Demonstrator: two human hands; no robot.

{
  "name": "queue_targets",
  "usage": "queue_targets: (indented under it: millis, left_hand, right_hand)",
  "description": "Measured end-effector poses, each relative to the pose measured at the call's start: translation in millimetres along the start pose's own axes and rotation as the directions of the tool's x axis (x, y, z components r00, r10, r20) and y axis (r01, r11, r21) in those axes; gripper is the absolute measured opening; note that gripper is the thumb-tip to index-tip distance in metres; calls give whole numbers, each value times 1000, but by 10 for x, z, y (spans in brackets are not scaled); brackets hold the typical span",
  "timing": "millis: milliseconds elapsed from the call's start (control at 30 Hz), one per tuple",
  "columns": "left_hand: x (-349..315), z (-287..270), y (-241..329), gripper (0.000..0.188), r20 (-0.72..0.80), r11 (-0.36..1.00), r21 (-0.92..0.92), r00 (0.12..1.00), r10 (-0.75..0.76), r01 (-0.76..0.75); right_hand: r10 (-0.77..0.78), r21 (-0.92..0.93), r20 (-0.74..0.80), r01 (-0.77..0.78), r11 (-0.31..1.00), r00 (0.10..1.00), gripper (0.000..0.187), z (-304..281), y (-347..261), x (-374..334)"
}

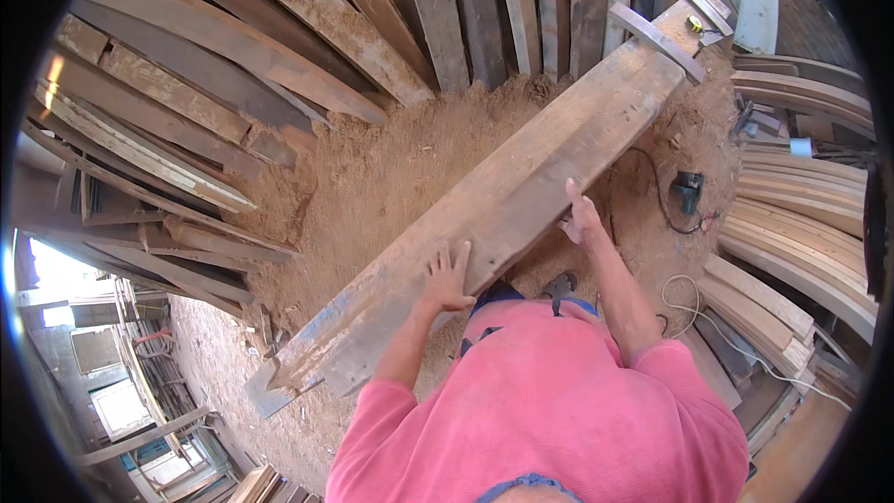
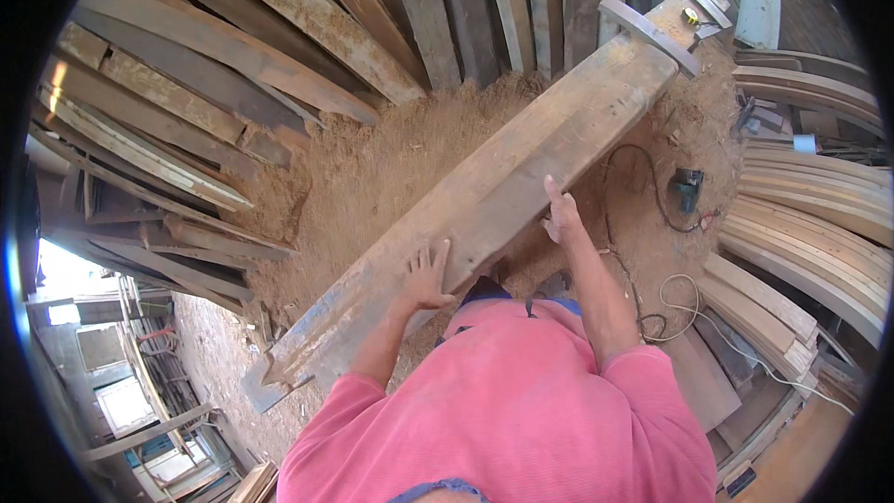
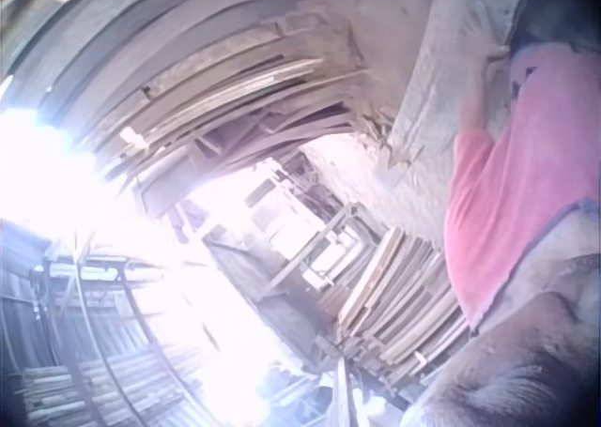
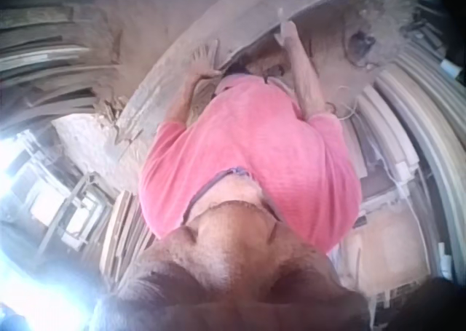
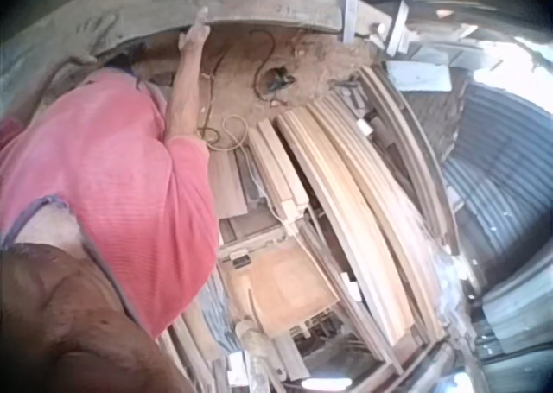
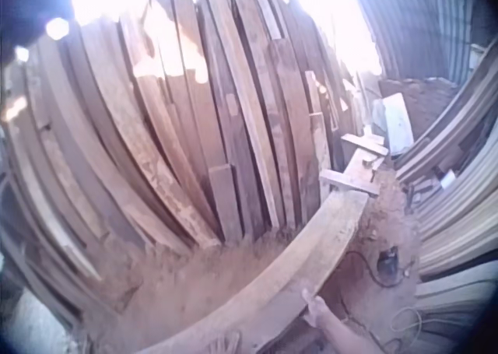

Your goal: The person organizes large wooden beams in a workshop by moving them from a pile and stacking them against a wall, then uses a measuring tape to check the length of one beam.

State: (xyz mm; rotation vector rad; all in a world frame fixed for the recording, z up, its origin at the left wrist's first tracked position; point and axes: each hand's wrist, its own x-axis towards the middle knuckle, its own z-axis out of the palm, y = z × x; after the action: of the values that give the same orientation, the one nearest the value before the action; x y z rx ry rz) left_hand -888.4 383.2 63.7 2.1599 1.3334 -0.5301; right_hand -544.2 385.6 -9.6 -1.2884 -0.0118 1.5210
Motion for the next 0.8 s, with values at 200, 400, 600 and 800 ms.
queue_targets:
  millis: [200,400,600,800]
  left_hand:
    - [-74,39,84,128,-32,999,-29,999,-26,25]
    - [358,-460,12,124,-75,1000,-16,997,15,-16]
    - [725,-713,-186,123,-35,997,18,997,73,-72]
    - [1048,-811,204,122,-226,987,28,961,163,-160]
  right_hand:
    - [-85,-65,-170,75,995,982,45,48,231,116]
    - [-107,-366,-259,5,931,960,32,357,-224,380]
    - [-319,-881,-138,30,472,938,42,520,-428,237]
    - [-420,-944,-114,33,328,901,44,-333,306,-171]
